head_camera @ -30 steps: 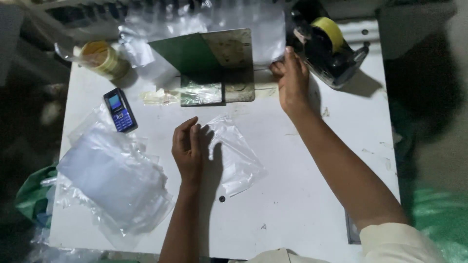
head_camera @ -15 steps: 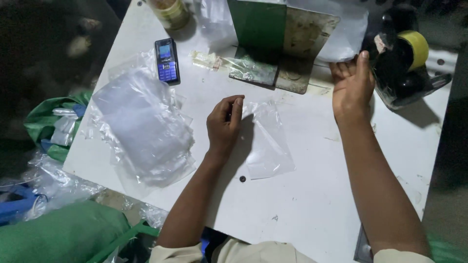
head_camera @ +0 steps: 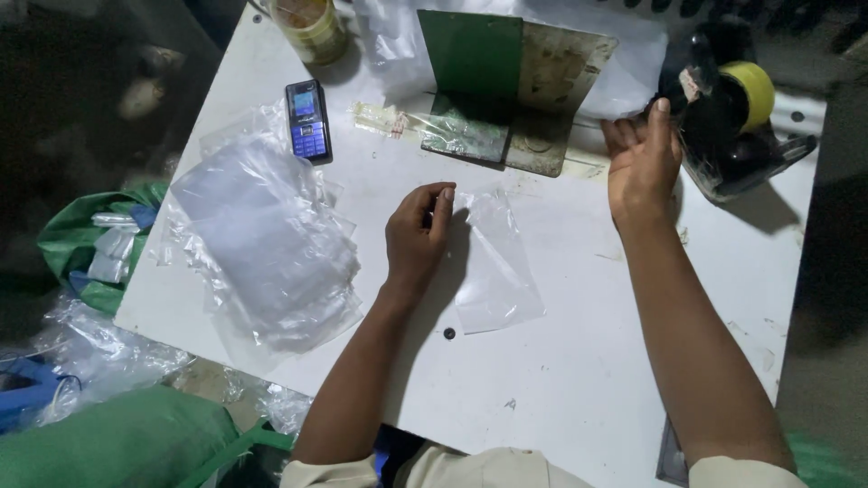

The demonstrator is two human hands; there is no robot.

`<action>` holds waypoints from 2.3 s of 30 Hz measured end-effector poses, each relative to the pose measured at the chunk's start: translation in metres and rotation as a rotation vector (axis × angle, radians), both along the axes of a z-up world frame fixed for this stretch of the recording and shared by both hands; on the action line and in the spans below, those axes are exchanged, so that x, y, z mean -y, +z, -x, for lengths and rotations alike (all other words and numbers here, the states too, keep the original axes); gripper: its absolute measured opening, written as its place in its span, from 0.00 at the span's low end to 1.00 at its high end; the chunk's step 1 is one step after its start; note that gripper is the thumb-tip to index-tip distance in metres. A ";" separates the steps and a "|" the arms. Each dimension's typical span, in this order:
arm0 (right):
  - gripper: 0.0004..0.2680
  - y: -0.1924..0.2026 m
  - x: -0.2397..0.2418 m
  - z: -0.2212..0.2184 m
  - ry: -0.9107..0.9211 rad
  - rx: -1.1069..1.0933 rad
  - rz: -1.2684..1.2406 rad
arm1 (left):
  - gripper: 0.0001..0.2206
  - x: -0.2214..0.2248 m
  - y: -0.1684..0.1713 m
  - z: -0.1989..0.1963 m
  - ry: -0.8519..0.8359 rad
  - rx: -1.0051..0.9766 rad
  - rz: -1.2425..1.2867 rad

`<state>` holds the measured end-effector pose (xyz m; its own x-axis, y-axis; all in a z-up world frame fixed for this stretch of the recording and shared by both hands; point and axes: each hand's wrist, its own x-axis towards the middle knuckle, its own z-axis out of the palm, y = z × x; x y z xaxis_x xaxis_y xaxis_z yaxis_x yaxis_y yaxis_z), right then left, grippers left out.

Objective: Folding small plastic bags and stacking them on a workbench in a factory setting

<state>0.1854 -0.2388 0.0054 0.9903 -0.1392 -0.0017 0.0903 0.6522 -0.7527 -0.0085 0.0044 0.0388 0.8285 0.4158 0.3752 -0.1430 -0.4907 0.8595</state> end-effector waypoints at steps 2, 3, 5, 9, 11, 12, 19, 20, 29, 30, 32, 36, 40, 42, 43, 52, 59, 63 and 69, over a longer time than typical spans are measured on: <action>0.17 0.001 -0.002 -0.002 0.004 -0.002 0.013 | 0.11 0.000 -0.001 0.001 0.000 -0.005 0.002; 0.17 0.001 -0.001 -0.003 0.007 -0.005 0.029 | 0.10 0.001 -0.002 0.000 -0.002 -0.010 0.007; 0.15 -0.022 0.000 -0.016 -0.037 -0.015 0.026 | 0.10 0.000 0.000 0.002 -0.016 -0.011 -0.006; 0.12 0.030 -0.016 0.012 -0.065 0.006 -0.031 | 0.10 0.003 0.008 0.004 -0.027 -0.018 -0.044; 0.13 0.048 -0.016 0.024 -0.078 -0.004 -0.001 | 0.10 0.004 0.005 0.002 -0.044 -0.013 -0.051; 0.13 0.057 -0.018 0.030 -0.068 -0.015 0.029 | 0.10 0.004 0.004 0.002 -0.037 -0.009 -0.058; 0.11 0.035 -0.013 0.013 -0.052 -0.010 0.024 | 0.09 0.002 -0.006 -0.005 0.023 -0.036 0.006; 0.15 0.020 -0.007 -0.001 -0.043 -0.108 -0.009 | 0.10 0.003 -0.001 -0.007 0.028 -0.057 0.223; 0.33 0.068 -0.014 -0.026 0.073 -0.486 -0.024 | 0.39 -0.057 0.086 -0.107 0.288 -0.260 0.923; 0.34 0.074 -0.015 -0.027 0.048 -0.507 -0.010 | 0.49 -0.060 0.099 -0.118 0.259 -0.305 0.975; 0.35 0.082 -0.020 -0.035 0.067 -0.514 0.018 | 0.55 -0.072 0.103 -0.139 0.259 -0.374 0.995; 0.28 0.081 -0.027 -0.054 0.084 -0.648 0.156 | 0.60 -0.067 0.107 -0.166 0.177 -0.555 0.840; 0.38 0.054 -0.032 -0.083 0.111 -0.771 0.278 | 0.44 -0.091 0.030 -0.209 0.190 -0.522 0.740; 0.07 0.029 -0.030 -0.098 0.149 -0.729 0.162 | 0.21 -0.106 -0.007 -0.230 0.240 -0.554 0.644; 0.07 0.033 -0.026 -0.090 0.145 -0.722 0.162 | 0.21 -0.098 0.011 -0.221 0.234 -0.548 0.644; 0.26 0.056 0.031 0.043 -0.699 0.172 0.765 | 0.18 -0.034 0.119 -0.065 0.191 0.427 0.579; 0.21 0.130 0.082 0.151 -0.139 -0.293 0.622 | 0.22 0.011 0.078 0.037 -0.416 -0.542 0.789; 0.19 0.140 0.093 0.180 0.045 -0.144 0.641 | 0.35 0.017 0.078 0.038 -0.359 -0.789 0.473; 0.12 0.109 0.112 0.267 0.259 0.240 1.078 | 0.47 0.044 0.041 0.107 0.179 -0.429 -1.015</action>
<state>-0.0818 -0.3508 0.1149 0.9480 0.2564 0.1888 0.2648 -0.3059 -0.9145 -0.1154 -0.0396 0.0801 0.9298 0.2051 0.3056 0.2125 -0.9771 0.0091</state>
